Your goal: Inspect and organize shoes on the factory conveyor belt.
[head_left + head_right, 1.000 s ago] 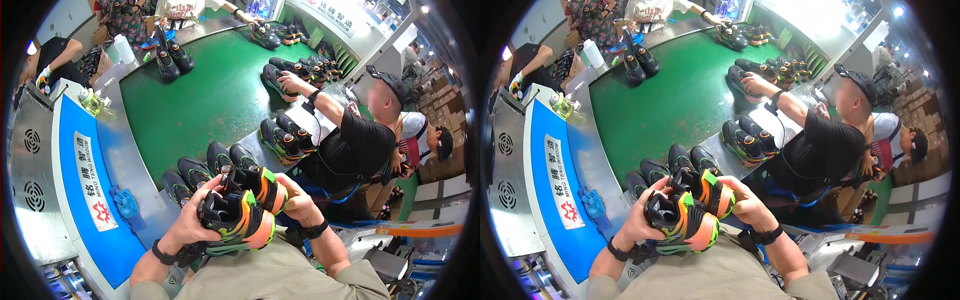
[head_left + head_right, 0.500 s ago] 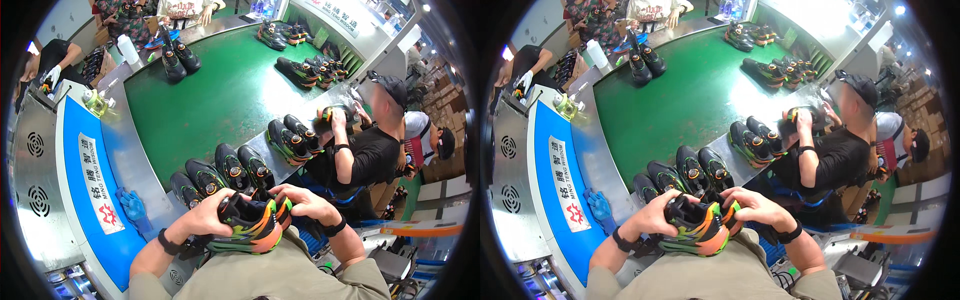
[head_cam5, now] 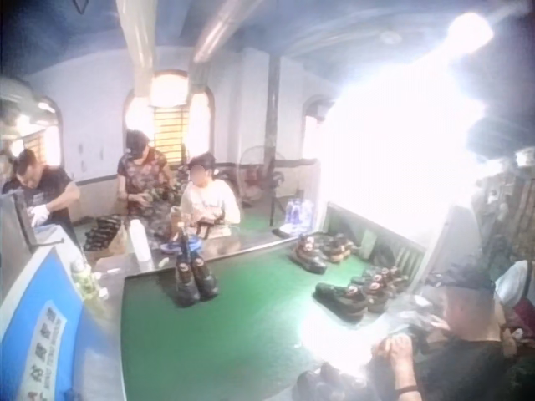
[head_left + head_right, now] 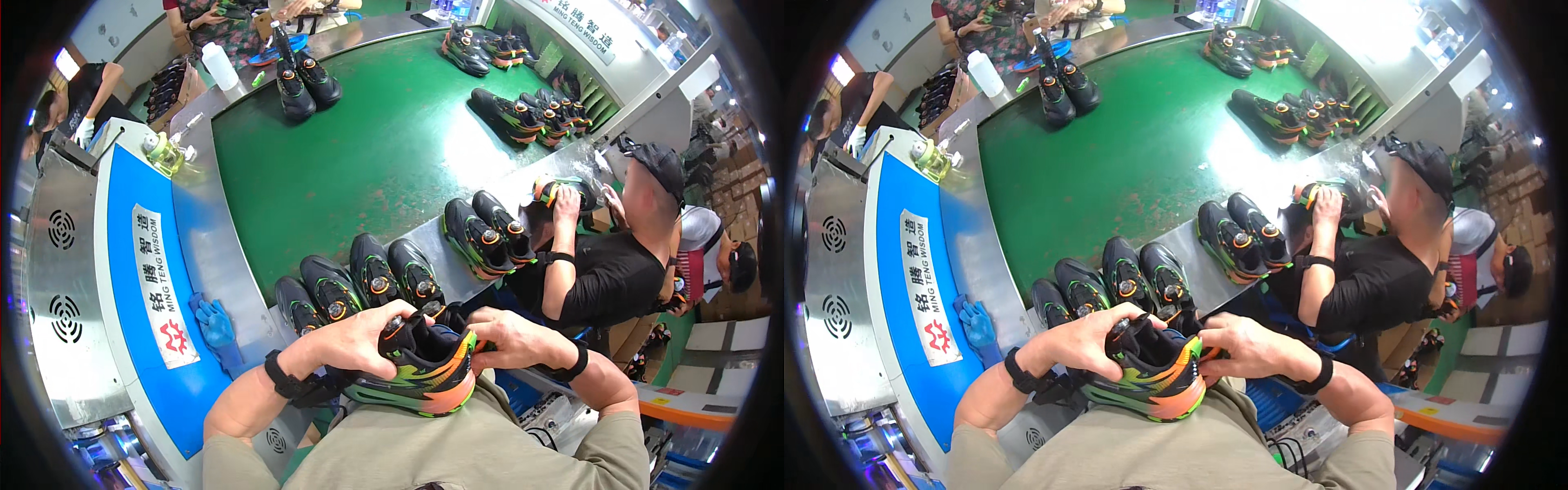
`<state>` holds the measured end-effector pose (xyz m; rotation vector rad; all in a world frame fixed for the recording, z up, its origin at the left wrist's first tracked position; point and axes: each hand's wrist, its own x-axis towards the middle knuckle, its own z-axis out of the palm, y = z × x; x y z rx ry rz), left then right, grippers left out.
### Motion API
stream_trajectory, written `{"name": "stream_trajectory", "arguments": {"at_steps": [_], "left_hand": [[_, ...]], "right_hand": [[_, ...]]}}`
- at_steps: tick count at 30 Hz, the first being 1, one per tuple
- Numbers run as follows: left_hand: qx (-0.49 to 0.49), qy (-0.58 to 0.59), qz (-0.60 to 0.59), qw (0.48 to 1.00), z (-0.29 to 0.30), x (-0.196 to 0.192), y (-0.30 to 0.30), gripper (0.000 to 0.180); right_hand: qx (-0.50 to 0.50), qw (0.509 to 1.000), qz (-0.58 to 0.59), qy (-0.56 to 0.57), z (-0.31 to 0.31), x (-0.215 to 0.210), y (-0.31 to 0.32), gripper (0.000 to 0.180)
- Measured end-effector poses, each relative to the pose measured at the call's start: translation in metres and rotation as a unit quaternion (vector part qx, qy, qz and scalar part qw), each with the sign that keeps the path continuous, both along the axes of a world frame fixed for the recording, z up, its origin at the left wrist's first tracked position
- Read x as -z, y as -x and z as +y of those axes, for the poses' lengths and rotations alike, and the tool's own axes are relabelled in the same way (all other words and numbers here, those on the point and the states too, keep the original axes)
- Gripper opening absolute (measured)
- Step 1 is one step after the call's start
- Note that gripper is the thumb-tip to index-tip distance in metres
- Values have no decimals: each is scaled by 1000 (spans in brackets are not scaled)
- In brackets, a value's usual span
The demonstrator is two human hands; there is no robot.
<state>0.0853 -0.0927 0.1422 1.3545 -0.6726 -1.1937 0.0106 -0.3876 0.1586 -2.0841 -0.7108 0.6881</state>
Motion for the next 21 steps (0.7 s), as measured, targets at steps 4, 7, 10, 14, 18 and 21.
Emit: {"name": "stream_trajectory", "arguments": {"at_steps": [4,7,10,14,18,21], "left_hand": [[8,-15,38,999,-7,0,-2,83],[7,-32,21,999,-6,-2,-5,79],[3,-44,14,999,-6,-2,-9,76],[44,-50,-48,997,-11,-18,-20,75],[88,-45,-48,994,-20,-23,-28,78],[155,-51,-124,979,-31,-30,-34,85]], "right_hand": [[1,993,114,40,3,-25,-10,51],[1,989,124,85,4,-39,-17,68],[27,990,131,54,0,-45,-17,77],[-1,998,60,25,-15,-53,-17,76],[-69,993,90,28,-21,-69,-27,64],[-111,982,130,82,-16,-80,-34,61]]}}
